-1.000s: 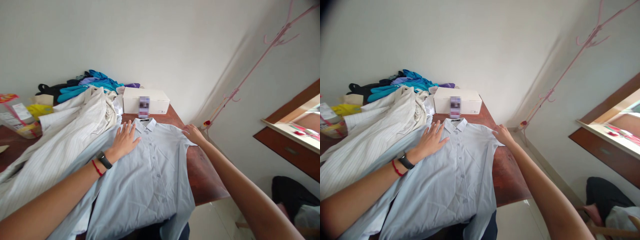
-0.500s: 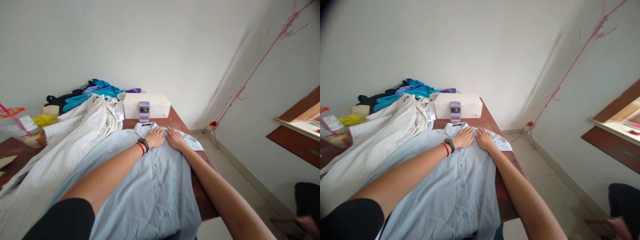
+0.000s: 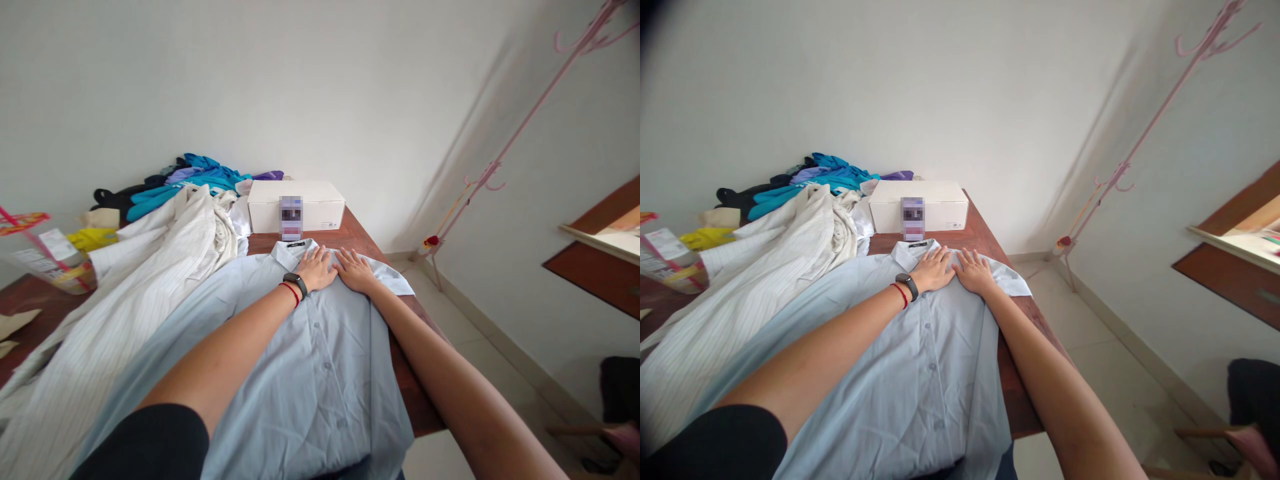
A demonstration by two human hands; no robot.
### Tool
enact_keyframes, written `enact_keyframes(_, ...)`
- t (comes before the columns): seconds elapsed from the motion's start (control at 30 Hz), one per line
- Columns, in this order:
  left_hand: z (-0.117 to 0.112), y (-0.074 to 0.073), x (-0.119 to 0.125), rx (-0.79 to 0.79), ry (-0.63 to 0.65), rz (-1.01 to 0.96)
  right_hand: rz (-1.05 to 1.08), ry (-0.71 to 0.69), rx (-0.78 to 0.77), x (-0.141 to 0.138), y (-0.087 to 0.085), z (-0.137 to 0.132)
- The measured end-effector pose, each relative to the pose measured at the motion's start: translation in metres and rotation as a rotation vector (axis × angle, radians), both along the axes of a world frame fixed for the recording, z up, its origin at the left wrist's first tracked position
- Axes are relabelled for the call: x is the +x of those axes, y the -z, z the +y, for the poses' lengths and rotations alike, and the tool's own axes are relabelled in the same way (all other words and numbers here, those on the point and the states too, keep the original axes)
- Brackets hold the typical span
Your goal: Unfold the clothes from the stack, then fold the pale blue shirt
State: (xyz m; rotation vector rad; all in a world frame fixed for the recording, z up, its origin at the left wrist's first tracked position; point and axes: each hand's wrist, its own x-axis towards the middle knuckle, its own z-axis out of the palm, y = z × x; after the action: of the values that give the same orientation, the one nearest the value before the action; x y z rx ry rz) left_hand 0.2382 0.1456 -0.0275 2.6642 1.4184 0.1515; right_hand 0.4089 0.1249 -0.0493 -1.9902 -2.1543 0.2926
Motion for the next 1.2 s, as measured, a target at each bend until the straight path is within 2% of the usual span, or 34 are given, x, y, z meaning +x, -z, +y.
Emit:
enact_keyframes(0.23,-0.004,-0.003,0.000,-0.043,-0.022,-0.002,0.074,0.151,0.041,0.021,0.008,0.008)
enact_keyframes(0.33,-0.007,-0.001,-0.001,-0.007,-0.026,-0.016,0.224,0.169,0.068,0.031,0.006,0.008)
enact_keyframes(0.43,-0.008,0.000,0.000,0.008,-0.026,-0.023,0.410,0.127,0.131,0.049,-0.006,0.005)
enact_keyframes(0.57,-0.007,0.000,0.000,0.000,-0.027,-0.032,0.510,0.147,0.229,0.081,-0.035,-0.015)
enact_keyframes(0.67,-0.007,-0.001,0.000,0.003,-0.024,-0.051,0.499,0.120,0.219,0.093,-0.052,-0.049)
enact_keyframes(0.77,-0.009,-0.001,0.000,0.012,-0.029,-0.070,0.412,0.012,0.092,0.083,-0.059,-0.104)
enact_keyframes(0.9,-0.010,0.000,0.001,0.022,-0.037,-0.084,0.403,0.032,-0.079,0.055,-0.053,-0.195)
enact_keyframes(1.0,-0.010,0.000,0.001,0.024,-0.035,-0.089,0.582,0.069,-0.189,0.039,-0.043,-0.248)
enact_keyframes(1.1,-0.010,0.001,0.001,0.030,-0.027,-0.095,0.865,0.171,-0.281,0.034,-0.036,-0.269)
enact_keyframes(1.2,-0.012,0.000,0.001,0.039,-0.028,-0.103,1.115,0.309,-0.235,0.038,-0.040,-0.260)
